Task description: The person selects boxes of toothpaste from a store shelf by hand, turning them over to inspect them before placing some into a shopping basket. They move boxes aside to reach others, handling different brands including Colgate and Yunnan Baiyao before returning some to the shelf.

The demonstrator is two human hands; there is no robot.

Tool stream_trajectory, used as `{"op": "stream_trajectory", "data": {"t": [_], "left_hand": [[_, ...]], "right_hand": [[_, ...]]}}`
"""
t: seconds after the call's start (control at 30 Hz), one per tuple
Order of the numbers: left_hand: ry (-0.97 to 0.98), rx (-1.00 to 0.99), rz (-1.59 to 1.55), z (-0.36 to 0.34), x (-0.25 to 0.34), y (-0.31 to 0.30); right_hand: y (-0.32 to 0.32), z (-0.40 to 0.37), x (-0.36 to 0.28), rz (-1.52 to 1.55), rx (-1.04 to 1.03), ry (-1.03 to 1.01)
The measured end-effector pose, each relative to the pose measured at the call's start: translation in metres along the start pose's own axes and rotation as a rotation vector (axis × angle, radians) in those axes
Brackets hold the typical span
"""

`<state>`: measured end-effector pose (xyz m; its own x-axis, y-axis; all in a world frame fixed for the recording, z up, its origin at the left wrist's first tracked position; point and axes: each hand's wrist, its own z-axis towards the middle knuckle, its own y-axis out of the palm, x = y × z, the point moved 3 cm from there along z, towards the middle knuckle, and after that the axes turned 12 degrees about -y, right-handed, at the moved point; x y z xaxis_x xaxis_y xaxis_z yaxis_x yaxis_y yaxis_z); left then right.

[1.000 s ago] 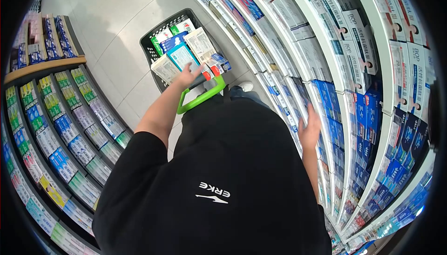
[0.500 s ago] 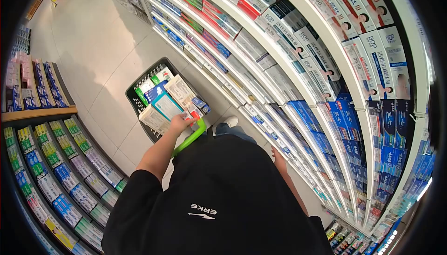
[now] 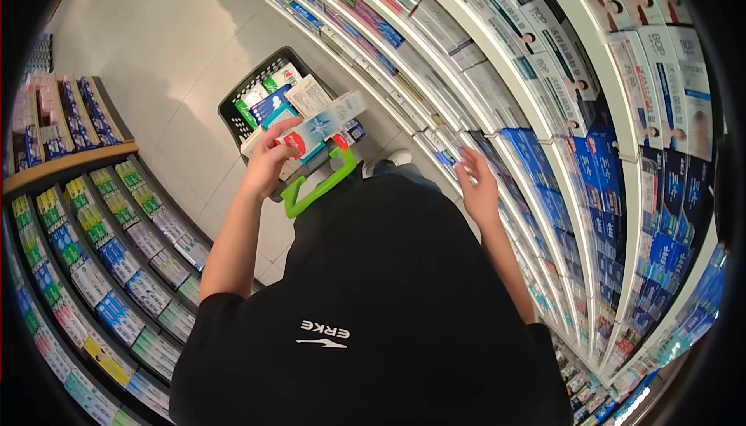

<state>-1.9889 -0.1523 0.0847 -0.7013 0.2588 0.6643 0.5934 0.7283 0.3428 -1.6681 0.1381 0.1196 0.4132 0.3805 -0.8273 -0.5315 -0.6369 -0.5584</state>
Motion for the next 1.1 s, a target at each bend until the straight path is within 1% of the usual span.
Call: {"op": "stream_trajectory", "data": {"t": [0.1, 0.2, 0.23, 0.3, 0.43, 0.53, 0.63, 0.67, 0.73, 0.77, 0.87, 0.9, 0.93, 1.0, 1.1], "left_hand": [[-0.001, -0.339, -0.204, -0.016, 0.021, 0.033], [-0.063, -0.528, -0.311, -0.031, 0.032, 0.077], [-0.067, -0.648, -0.274, -0.028, 0.029, 0.085], [-0.064, -0.645, -0.313, -0.033, 0.026, 0.1], [-0.06, -0.653, -0.325, -0.039, 0.019, 0.115], [-0.084, -0.66, -0.365, -0.042, 0.014, 0.122], [-0.126, -0.675, -0.473, -0.04, 0.009, 0.129], [-0.144, -0.681, -0.516, -0.04, 0.007, 0.132], [-0.038, -0.588, -0.374, -0.044, 0.004, 0.142], [0.015, -0.54, -0.302, -0.048, 0.003, 0.148], [0.266, -0.372, 0.136, -0.062, 0.014, 0.18], [0.238, -0.339, 0.251, -0.063, 0.013, 0.188], [0.572, -0.27, 0.6, -0.06, 0.021, 0.198], [0.751, -0.202, 0.78, -0.068, 0.031, 0.224], [0.832, -0.171, 0.943, -0.066, 0.032, 0.253]], "right_hand": [[0.016, 0.034, -0.055, 0.178, -0.109, -0.131], [0.028, 0.049, -0.083, 0.522, -0.04, -0.092], [0.024, 0.051, -0.098, 0.559, -0.057, -0.057], [0.015, 0.053, -0.124, 0.638, -0.096, 0.009], [0.005, 0.05, -0.104, 0.898, -0.094, 0.037], [0.0, 0.044, -0.097, 0.985, -0.103, 0.024], [-0.011, 0.036, -0.093, 0.942, -0.149, 0.01], [-0.015, 0.033, -0.092, 0.978, -0.136, -0.004], [-0.02, 0.029, -0.096, 1.049, -0.11, -0.033], [-0.02, 0.026, -0.098, 1.045, -0.057, 0.017], [-0.014, 0.015, -0.074, 1.183, -0.019, 0.378], [-0.015, 0.014, -0.081, 1.301, -0.122, 0.316], [-0.022, 0.017, -0.102, 1.292, -0.183, 0.305], [-0.03, 0.022, -0.107, 1.28, -0.178, 0.278], [-0.044, 0.029, -0.093, 1.168, -0.208, 0.255]]}}
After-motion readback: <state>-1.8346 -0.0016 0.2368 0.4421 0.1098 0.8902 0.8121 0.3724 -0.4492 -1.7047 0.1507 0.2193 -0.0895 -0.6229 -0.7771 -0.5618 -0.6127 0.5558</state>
